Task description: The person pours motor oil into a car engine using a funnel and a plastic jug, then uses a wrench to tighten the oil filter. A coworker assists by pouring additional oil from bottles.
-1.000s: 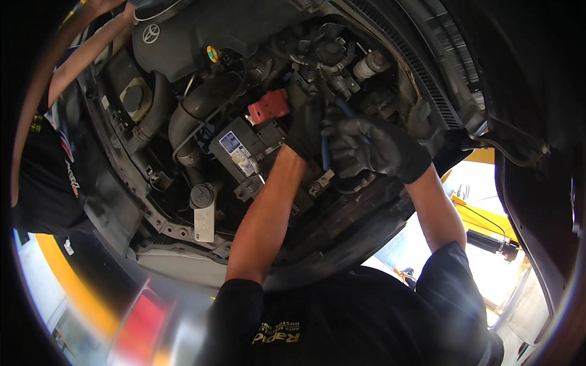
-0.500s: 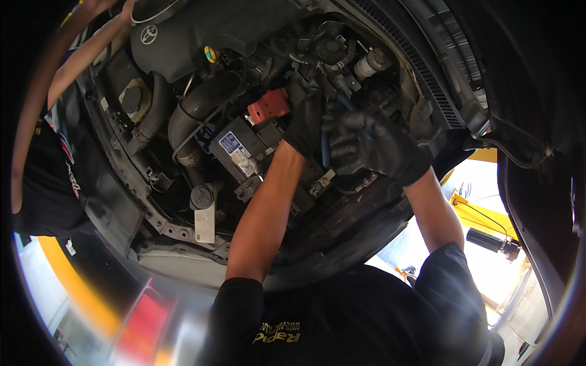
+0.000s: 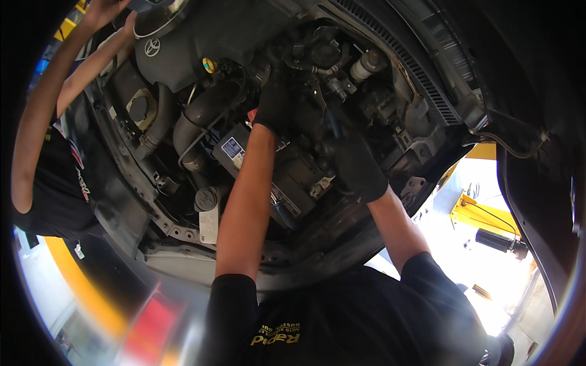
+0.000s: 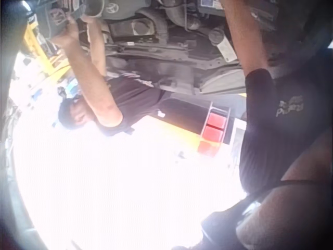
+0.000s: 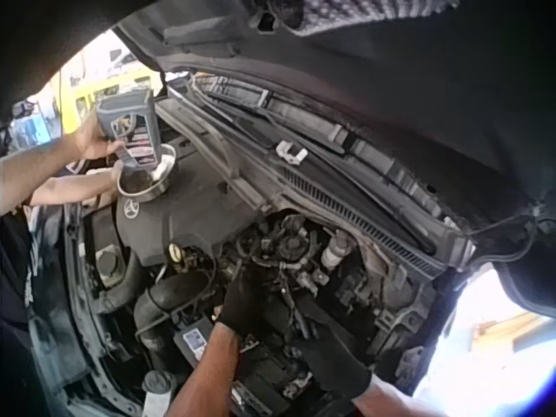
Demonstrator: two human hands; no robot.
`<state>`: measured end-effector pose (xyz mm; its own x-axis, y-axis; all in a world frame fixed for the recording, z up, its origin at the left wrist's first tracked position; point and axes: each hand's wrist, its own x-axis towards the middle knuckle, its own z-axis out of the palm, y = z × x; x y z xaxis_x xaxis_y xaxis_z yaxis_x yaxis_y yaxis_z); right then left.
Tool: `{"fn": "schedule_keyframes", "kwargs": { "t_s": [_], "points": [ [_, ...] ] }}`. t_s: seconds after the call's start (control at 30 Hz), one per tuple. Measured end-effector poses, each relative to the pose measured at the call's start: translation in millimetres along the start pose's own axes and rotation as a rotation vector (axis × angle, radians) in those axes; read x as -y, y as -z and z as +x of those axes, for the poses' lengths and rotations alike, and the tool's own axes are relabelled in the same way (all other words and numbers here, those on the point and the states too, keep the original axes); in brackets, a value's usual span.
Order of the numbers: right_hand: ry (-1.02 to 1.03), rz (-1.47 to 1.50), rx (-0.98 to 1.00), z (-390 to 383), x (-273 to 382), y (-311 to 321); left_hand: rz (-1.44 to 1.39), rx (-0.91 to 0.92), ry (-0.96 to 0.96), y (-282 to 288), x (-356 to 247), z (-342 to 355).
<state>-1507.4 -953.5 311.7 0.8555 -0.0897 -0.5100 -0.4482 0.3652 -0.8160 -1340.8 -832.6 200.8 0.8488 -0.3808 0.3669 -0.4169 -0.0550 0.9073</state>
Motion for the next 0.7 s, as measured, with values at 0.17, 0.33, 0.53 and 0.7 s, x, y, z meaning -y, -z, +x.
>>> {"fn": "schedule_keyframes", "kwargs": {
  "t_s": [0.17, 0.33, 0.53, 0.7],
  "points": [
    [-0.037, -0.085, -0.044, -6, 17, 5, -0.386, 0.126, 0.521, 10, 0, 14],
    [-0.024, -0.512, -0.006, 3, 17, 6, -0.280, 0.171, 0.597, 16, 13, 29],
    [0.024, 0.002, 0.173, 4, 9, 39, -0.502, 0.295, 0.763, 19, 14, 35],
    [-0.069, -0.078, 0.214, 13, 10, 29, -0.530, 0.168, 0.677, 13, 33, 27]
  ]
}}
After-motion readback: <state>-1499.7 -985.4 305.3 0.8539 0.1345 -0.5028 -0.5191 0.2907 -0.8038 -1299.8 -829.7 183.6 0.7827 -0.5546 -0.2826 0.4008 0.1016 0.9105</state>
